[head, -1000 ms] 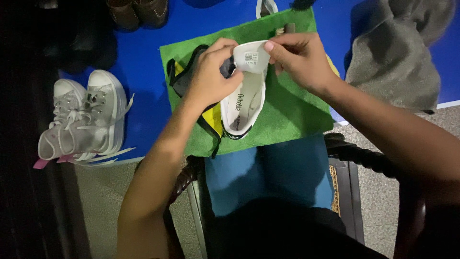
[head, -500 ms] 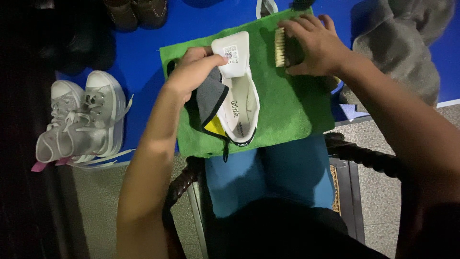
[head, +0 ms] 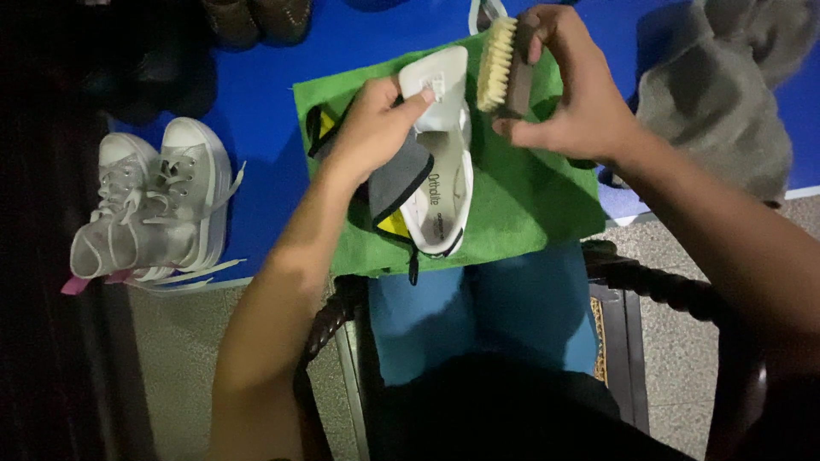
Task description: Cleaning a white sneaker using a brush and a cloth on a workbench
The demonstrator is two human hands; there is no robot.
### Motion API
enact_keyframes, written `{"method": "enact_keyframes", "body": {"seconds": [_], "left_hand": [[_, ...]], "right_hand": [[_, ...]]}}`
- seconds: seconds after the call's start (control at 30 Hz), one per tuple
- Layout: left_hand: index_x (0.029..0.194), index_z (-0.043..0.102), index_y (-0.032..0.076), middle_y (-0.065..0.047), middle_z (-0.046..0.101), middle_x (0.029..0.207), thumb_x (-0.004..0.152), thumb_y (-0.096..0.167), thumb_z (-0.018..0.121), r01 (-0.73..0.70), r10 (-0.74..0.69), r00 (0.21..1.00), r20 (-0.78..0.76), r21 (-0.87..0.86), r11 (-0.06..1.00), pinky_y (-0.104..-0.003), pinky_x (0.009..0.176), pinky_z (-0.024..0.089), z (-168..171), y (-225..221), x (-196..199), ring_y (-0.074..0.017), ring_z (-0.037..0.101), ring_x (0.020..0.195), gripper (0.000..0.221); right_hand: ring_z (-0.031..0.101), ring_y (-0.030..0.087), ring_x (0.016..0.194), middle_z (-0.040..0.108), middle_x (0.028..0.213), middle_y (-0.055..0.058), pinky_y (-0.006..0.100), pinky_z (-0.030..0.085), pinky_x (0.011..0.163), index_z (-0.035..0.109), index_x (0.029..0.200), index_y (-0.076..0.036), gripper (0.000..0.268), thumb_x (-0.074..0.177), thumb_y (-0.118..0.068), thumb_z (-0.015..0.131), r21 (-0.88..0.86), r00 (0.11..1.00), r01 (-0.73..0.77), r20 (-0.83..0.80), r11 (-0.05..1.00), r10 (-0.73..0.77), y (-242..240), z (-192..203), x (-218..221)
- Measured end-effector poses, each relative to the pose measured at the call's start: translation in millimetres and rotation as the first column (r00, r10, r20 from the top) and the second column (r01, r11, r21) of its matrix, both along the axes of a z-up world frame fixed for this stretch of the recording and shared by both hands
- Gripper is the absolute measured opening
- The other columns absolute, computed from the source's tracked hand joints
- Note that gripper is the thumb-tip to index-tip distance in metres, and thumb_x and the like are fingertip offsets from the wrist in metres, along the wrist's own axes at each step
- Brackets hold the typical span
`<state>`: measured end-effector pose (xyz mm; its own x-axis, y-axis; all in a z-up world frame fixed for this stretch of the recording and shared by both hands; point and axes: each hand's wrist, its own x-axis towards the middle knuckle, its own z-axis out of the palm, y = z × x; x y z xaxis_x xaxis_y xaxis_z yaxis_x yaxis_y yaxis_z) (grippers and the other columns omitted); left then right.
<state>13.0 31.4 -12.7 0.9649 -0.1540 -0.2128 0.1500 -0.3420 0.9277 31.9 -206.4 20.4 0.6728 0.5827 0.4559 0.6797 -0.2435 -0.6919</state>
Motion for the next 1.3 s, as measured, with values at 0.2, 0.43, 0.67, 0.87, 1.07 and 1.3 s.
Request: {"method": "enact_keyframes", "body": {"seconds": [0.2,0.43,0.67,0.87,1.07,1.3], "left_hand": [[0.095,0.071,0.009,-0.002,0.073,0.092,0.083,0.03,0.059,-0.215,0.193,0.945,0.265,0.057,0.975,-0.028,0.066,0.05,-59,4,13,-0.0061,0.061,0.079,0.026],[0.099,0.07,0.009,0.0,0.071,0.095,0.083,0.021,0.058,-0.191,0.202,0.966,0.161,-0.08,0.978,-0.026,0.072,0.051,-56,4,9,-0.0068,0.063,0.081,0.023],[0.101,0.068,0.008,-0.003,0.071,0.098,0.084,0.024,0.06,-0.2,0.225,0.957,0.183,-0.148,0.969,-0.027,0.075,0.052,-64,10,3,-0.0094,0.064,0.086,0.024],[0.1,0.069,0.008,-0.005,0.072,0.097,0.083,0.026,0.062,-0.19,0.213,0.956,0.202,-0.126,0.974,-0.028,0.076,0.052,-66,12,2,-0.0103,0.064,0.085,0.026],[0.102,0.069,0.008,-0.006,0.072,0.098,0.082,0.026,0.06,-0.183,0.202,0.96,0.193,-0.11,0.977,-0.029,0.077,0.052,-62,10,1,-0.0127,0.066,0.086,0.028],[0.097,0.069,0.008,-0.005,0.073,0.093,0.082,0.023,0.06,-0.182,0.207,0.962,0.176,-0.149,0.972,-0.028,0.071,0.053,-66,10,2,-0.0107,0.065,0.08,0.023]], "right_hand": [[0.037,0.022,0.09,0.041,0.102,0.009,0.034,0.032,0.082,0.035,0.099,-0.006,0.052,0.072,-0.018,0.078,0.066,0.995,0.068,-0.076,0.996,-0.063,-13,-23,17],[0.048,0.027,0.102,0.05,0.116,0.015,0.037,0.037,0.087,0.047,0.112,-0.002,0.05,0.071,-0.016,0.073,0.02,0.997,0.073,0.009,0.997,-0.074,-8,-20,12],[0.05,0.037,0.108,0.054,0.119,0.022,0.042,0.034,0.09,0.056,0.117,-0.002,0.063,0.07,-0.039,0.077,-0.221,0.974,0.164,0.194,0.962,-0.121,-2,-38,4],[0.053,0.036,0.098,0.056,0.108,0.019,0.042,0.036,0.084,0.056,0.108,-0.006,0.065,0.065,-0.05,0.076,-0.371,0.952,0.215,0.286,0.904,-0.109,-5,-76,17],[0.052,0.037,0.096,0.057,0.106,0.018,0.044,0.037,0.083,0.058,0.105,-0.006,0.062,0.066,-0.05,0.077,-0.387,0.952,0.245,0.271,0.889,-0.144,5,-60,18],[0.05,0.038,0.094,0.055,0.107,0.022,0.044,0.04,0.076,0.05,0.117,0.001,0.067,0.075,-0.04,0.084,-0.215,0.859,0.38,0.443,0.9,-0.257,52,-42,105]]}}
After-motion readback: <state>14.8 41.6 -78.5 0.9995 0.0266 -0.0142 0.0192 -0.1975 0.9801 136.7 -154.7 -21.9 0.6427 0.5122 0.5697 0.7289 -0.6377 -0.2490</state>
